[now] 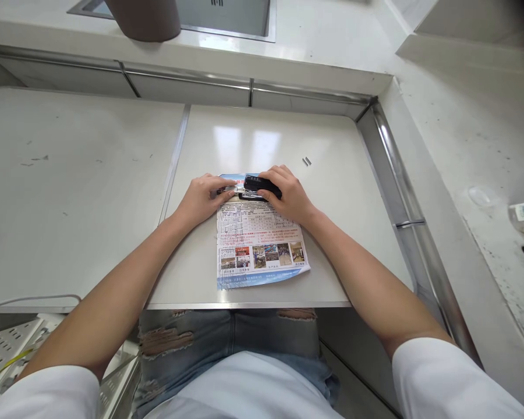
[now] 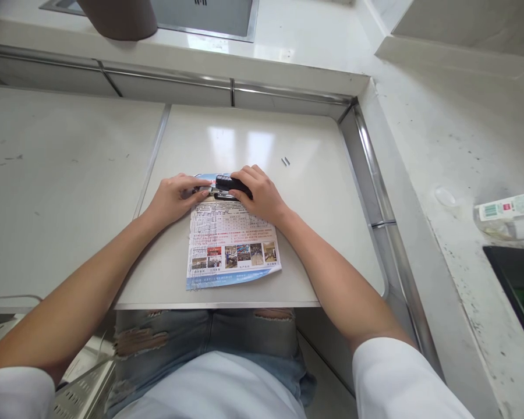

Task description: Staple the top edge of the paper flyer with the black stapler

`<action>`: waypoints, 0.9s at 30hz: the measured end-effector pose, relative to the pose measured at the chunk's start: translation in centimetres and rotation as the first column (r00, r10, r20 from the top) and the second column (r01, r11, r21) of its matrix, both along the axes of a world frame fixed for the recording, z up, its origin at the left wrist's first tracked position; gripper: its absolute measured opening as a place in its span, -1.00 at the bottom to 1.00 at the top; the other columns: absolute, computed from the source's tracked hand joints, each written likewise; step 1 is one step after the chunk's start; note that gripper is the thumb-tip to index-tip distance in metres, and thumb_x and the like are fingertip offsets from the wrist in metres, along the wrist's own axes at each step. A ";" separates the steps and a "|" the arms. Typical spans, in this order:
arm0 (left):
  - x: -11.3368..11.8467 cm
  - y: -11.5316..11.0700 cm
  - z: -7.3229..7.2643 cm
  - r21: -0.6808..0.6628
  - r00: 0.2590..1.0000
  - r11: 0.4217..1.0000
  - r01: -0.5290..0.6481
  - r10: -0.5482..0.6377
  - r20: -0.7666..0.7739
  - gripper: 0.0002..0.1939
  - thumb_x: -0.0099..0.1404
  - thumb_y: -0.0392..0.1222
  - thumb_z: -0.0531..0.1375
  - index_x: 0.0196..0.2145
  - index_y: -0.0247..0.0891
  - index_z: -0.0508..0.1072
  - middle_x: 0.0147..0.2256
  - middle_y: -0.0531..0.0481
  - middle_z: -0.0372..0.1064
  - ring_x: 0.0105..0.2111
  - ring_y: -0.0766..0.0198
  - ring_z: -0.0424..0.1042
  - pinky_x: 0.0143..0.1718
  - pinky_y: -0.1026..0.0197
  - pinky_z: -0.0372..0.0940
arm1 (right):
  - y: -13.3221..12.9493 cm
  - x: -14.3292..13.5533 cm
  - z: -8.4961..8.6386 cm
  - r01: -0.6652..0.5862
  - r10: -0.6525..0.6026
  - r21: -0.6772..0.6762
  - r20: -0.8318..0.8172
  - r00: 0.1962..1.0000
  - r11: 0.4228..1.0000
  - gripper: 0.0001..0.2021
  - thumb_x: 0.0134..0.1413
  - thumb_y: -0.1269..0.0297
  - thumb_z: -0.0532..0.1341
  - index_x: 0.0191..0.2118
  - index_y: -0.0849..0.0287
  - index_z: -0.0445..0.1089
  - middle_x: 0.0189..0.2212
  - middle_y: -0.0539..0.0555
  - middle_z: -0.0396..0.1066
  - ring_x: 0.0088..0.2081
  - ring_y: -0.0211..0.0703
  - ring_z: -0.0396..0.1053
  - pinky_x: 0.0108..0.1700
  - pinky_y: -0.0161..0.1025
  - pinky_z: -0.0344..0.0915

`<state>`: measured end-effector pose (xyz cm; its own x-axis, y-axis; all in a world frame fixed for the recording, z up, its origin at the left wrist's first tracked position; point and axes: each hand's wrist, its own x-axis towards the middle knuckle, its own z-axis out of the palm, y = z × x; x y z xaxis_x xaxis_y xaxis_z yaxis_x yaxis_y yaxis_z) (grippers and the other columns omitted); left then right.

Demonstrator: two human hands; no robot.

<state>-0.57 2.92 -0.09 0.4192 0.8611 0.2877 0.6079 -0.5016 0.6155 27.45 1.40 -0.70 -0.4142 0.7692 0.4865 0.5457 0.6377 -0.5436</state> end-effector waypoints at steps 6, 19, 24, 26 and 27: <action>-1.0 -0.2 0.9 0.039 0.998 0.998 0.054 -0.055 0.039 -0.84 0.42 -0.06 0.36 -0.12 -0.04 0.76 -0.11 -0.03 0.71 -0.12 0.06 0.64 0.02 0.00 0.50 | 0.1 0.7 0.2 0.069 -0.067 0.020 -0.089 0.994 0.997 -0.66 0.46 -0.12 0.17 0.03 -0.03 0.54 -0.18 0.12 0.55 -0.10 0.11 0.41 0.03 0.12 0.41; 0.0 -1.8 0.9 0.032 0.950 0.978 0.207 -0.209 0.233 -0.66 0.32 0.02 0.49 -0.06 -0.11 0.55 -0.18 0.03 0.66 -0.16 0.14 0.66 0.09 0.04 0.50 | -2.7 -1.8 1.6 -0.113 0.125 0.168 -0.064 0.990 0.979 -0.55 0.51 -0.18 0.08 0.07 0.02 0.54 -0.21 0.14 0.53 -0.19 0.05 0.39 -0.07 0.07 0.40; -0.1 -1.4 0.9 0.037 0.965 0.987 0.153 -0.158 0.210 -0.72 0.34 0.02 0.47 -0.12 -0.13 0.56 -0.23 0.03 0.61 -0.19 0.15 0.59 0.00 0.05 0.49 | -3.3 -2.7 2.0 -0.056 0.065 0.163 -0.053 0.996 0.985 -0.60 0.51 -0.13 0.10 0.07 0.00 0.53 -0.19 0.13 0.53 -0.16 0.05 0.41 -0.05 0.06 0.42; 0.0 -1.0 0.9 0.067 0.978 0.992 0.103 -0.113 0.173 -0.75 0.36 -0.01 0.45 -0.11 -0.12 0.56 -0.14 -0.02 0.62 -0.10 0.09 0.56 0.06 -0.01 0.47 | -3.0 -2.0 2.5 0.036 -0.026 0.162 -0.063 0.998 0.986 -0.67 0.50 -0.05 0.15 0.08 0.00 0.54 -0.16 0.13 0.54 -0.11 0.07 0.42 0.00 0.07 0.44; 0.0 -0.7 0.9 0.088 0.987 0.993 0.083 -0.094 0.129 -0.80 0.40 -0.04 0.42 -0.10 -0.12 0.57 -0.06 -0.06 0.62 -0.02 0.05 0.54 0.13 -0.07 0.44 | -2.7 -1.4 2.8 0.114 -0.105 0.161 -0.064 0.992 0.980 -0.70 0.49 0.01 0.17 0.08 0.00 0.54 -0.14 0.14 0.54 -0.08 0.09 0.42 0.02 0.09 0.44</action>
